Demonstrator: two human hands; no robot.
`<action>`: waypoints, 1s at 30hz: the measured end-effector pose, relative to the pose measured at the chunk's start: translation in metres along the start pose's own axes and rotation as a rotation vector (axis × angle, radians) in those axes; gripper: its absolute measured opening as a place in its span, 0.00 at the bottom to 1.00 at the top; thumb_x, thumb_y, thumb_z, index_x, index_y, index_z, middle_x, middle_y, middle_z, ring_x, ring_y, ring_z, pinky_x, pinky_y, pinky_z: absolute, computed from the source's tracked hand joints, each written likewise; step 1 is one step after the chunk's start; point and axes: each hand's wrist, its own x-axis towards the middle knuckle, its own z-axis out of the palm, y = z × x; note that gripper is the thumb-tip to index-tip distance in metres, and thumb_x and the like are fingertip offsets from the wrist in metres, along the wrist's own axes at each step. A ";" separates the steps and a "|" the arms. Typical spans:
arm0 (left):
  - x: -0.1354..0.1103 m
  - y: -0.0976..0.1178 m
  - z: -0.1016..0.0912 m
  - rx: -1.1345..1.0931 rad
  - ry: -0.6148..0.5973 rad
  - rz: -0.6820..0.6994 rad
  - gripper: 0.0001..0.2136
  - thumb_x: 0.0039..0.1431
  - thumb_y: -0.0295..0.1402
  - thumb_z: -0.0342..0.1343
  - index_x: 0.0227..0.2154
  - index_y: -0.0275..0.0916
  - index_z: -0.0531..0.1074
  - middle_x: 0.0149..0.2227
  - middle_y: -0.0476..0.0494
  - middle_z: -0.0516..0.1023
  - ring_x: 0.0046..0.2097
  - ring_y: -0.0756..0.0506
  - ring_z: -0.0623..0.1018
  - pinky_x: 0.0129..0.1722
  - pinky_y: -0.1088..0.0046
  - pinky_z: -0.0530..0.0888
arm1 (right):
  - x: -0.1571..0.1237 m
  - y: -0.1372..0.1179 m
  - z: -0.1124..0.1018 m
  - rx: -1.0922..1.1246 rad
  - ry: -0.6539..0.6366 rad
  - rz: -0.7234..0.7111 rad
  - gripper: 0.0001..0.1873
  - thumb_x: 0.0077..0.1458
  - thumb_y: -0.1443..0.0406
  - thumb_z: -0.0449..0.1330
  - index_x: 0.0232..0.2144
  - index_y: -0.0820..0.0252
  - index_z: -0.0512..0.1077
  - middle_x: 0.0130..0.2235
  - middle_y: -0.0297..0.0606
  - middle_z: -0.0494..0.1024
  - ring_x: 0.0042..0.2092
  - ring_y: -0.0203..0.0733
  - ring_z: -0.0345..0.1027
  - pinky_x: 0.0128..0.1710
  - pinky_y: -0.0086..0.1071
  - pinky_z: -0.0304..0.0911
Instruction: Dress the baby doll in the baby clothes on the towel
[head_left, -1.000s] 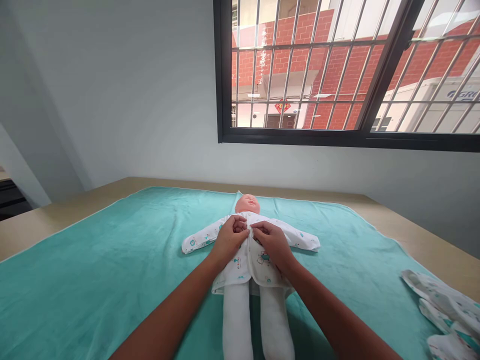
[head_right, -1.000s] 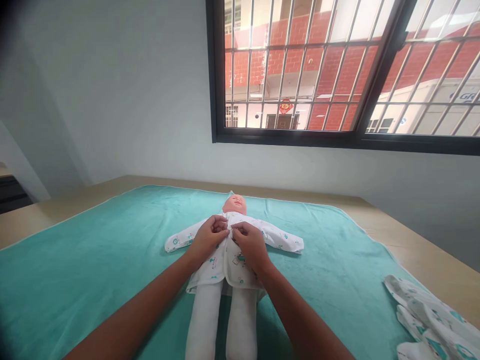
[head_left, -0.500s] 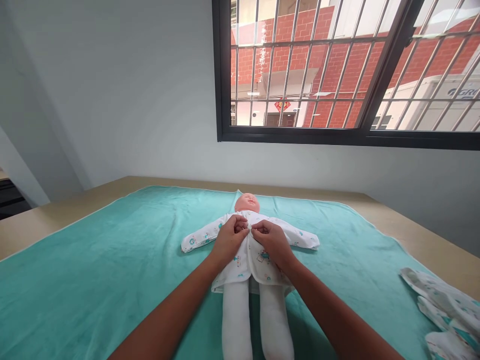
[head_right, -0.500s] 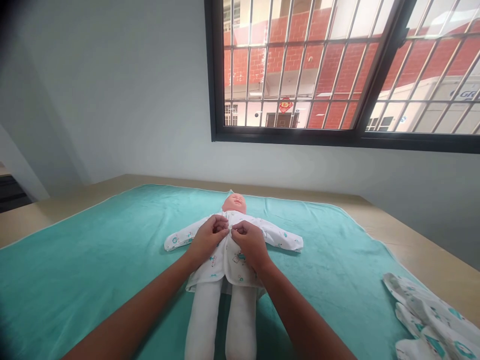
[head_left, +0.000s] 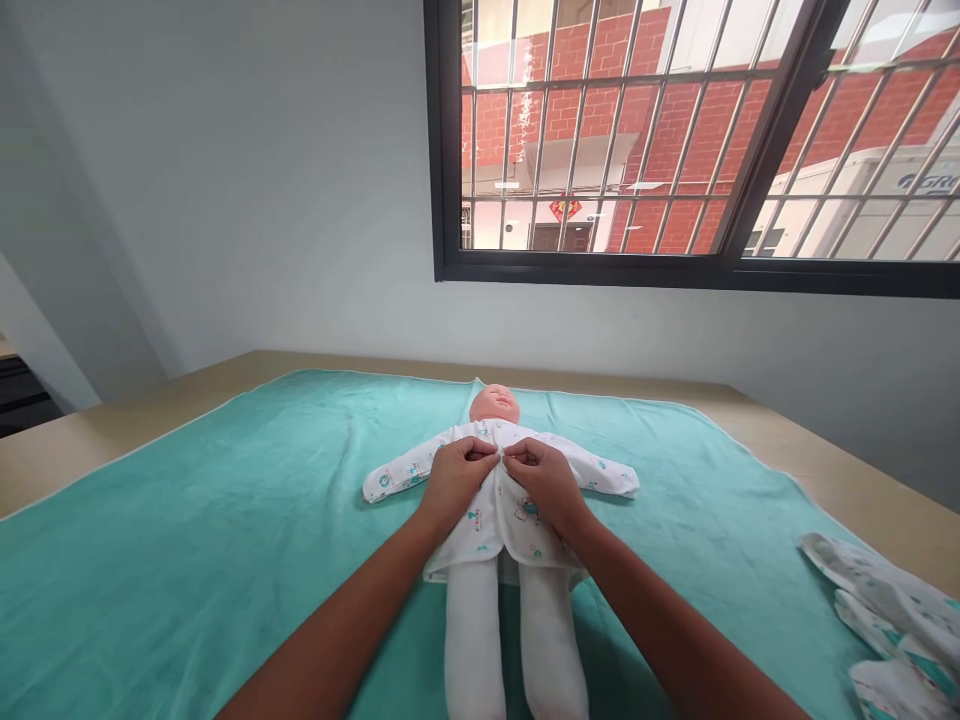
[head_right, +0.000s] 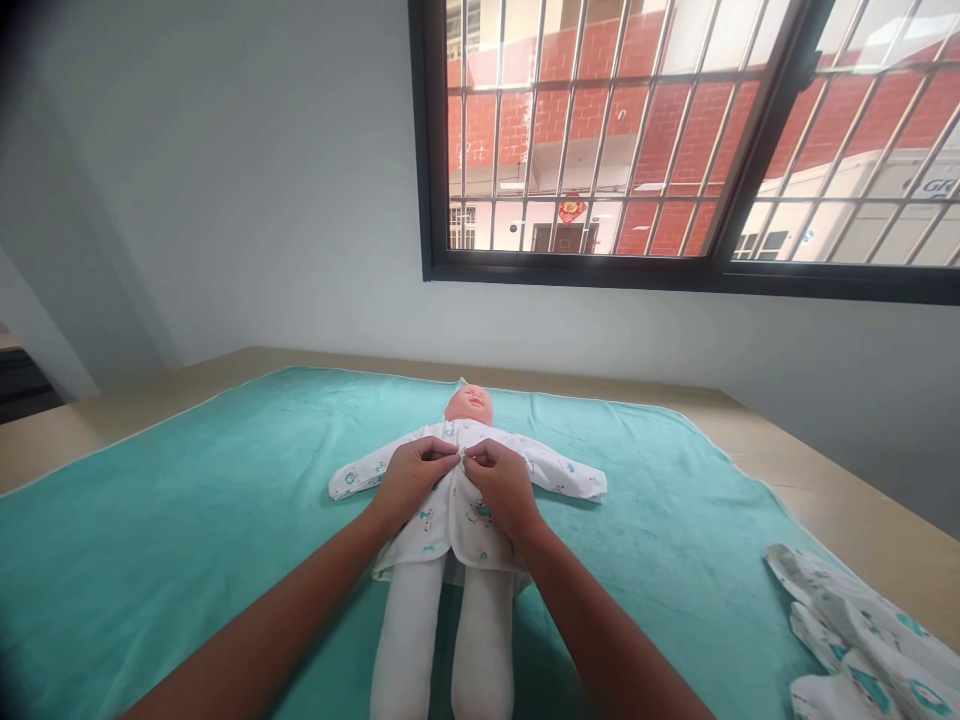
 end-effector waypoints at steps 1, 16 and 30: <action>0.000 0.001 -0.001 -0.007 -0.013 0.003 0.08 0.52 0.35 0.60 0.34 0.39 0.79 0.35 0.45 0.82 0.39 0.43 0.79 0.40 0.69 0.72 | 0.000 0.000 0.000 0.000 0.000 -0.003 0.08 0.50 0.61 0.59 0.30 0.58 0.74 0.29 0.33 0.78 0.33 0.40 0.69 0.31 0.29 0.60; -0.003 0.003 0.004 0.169 0.053 0.156 0.09 0.53 0.29 0.56 0.38 0.42 0.72 0.29 0.52 0.77 0.32 0.49 0.76 0.34 0.73 0.70 | -0.001 0.001 0.003 -0.105 0.003 -0.093 0.05 0.49 0.63 0.59 0.28 0.57 0.73 0.22 0.27 0.66 0.27 0.34 0.57 0.27 0.28 0.52; -0.001 -0.001 0.004 0.057 0.046 0.111 0.07 0.50 0.27 0.55 0.33 0.42 0.68 0.27 0.54 0.72 0.30 0.51 0.73 0.31 0.76 0.67 | -0.001 0.000 0.002 -0.076 -0.031 -0.081 0.05 0.50 0.62 0.59 0.31 0.57 0.71 0.22 0.25 0.64 0.26 0.34 0.56 0.27 0.27 0.51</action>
